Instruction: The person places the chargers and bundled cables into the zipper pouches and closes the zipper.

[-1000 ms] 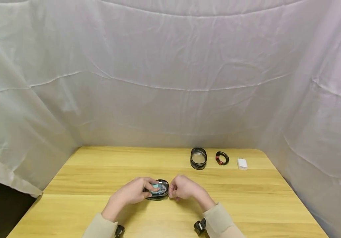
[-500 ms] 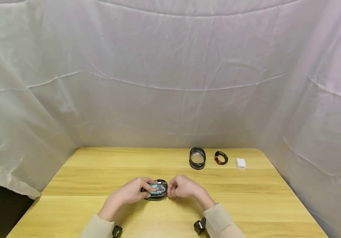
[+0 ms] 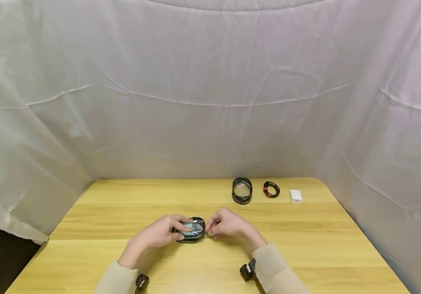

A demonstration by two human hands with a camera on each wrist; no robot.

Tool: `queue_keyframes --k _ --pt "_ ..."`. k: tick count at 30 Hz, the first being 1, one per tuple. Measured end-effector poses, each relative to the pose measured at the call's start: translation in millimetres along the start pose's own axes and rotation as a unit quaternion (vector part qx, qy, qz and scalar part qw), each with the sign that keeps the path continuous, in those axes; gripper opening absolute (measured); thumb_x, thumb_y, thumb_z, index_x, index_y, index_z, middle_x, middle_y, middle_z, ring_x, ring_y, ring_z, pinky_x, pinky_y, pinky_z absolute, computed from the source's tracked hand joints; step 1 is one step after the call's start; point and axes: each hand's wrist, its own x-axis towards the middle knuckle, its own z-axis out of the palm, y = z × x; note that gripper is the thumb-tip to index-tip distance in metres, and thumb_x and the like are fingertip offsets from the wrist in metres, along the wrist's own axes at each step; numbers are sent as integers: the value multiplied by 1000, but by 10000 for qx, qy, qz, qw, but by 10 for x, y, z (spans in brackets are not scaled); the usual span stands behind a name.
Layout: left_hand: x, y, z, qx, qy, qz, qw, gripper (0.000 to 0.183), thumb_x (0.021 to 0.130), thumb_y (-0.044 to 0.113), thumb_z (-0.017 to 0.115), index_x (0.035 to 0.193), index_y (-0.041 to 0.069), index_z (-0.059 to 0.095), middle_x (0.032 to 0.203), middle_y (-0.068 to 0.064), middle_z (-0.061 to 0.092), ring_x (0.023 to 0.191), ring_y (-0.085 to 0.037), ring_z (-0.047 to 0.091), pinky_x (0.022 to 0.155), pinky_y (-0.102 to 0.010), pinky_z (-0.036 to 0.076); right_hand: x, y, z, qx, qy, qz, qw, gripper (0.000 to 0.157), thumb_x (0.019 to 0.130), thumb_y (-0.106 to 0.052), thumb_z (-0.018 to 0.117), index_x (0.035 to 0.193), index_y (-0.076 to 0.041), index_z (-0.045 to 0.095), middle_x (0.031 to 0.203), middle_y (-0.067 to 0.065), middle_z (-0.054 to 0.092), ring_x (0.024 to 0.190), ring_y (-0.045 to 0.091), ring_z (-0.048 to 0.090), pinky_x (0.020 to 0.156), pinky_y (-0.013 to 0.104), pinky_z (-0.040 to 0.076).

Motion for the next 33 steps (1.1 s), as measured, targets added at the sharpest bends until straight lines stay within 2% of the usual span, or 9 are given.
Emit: queue_keyframes --k 8,15,19,23,27,33 --pt "-7 58 -17 178 -48 40 9998 31 93 10 78 124 7 76 140 -14 64 129 -40 59 107 -56 50 15 15 7 -139 237 38 9996 7 90 9 71 94 6 75 86 13 75 74 20 72 72 33 65" --pt "-32 107 -41 410 55 -33 9991 30 91 18 81 121 10 79 132 -10 67 120 -34 64 103 -52 54 21 -8 17 -345 645 70 9973 6 90 6 71 94 5 75 86 10 74 74 21 73 71 32 64" --pt "-27 126 -51 472 148 -61 9988 34 90 16 82 122 6 77 132 -11 66 120 -34 63 103 -55 53 30 -21 13 -344 815 115 9960 5 90 6 71 93 4 74 85 10 74 74 23 74 71 33 65" --pt "9 139 -23 646 191 60 9977 43 89 13 81 131 6 72 141 -13 61 129 -37 57 106 -57 51 35 -22 6 -305 796 100 9963 5 91 7 70 93 4 74 85 10 73 76 25 74 71 35 65" --pt "40 158 18 532 -47 257 9982 44 93 7 76 137 8 69 152 -11 55 137 -36 52 110 -55 48 35 -13 4 -332 726 113 9967 5 91 7 70 94 5 74 85 12 74 75 25 74 71 34 65" --pt "44 171 58 528 -215 575 9967 43 96 -2 69 138 5 67 152 -10 55 141 -34 50 113 -51 46 32 -6 7 -343 615 146 9974 7 93 7 68 95 6 75 87 12 74 75 25 74 71 34 65"
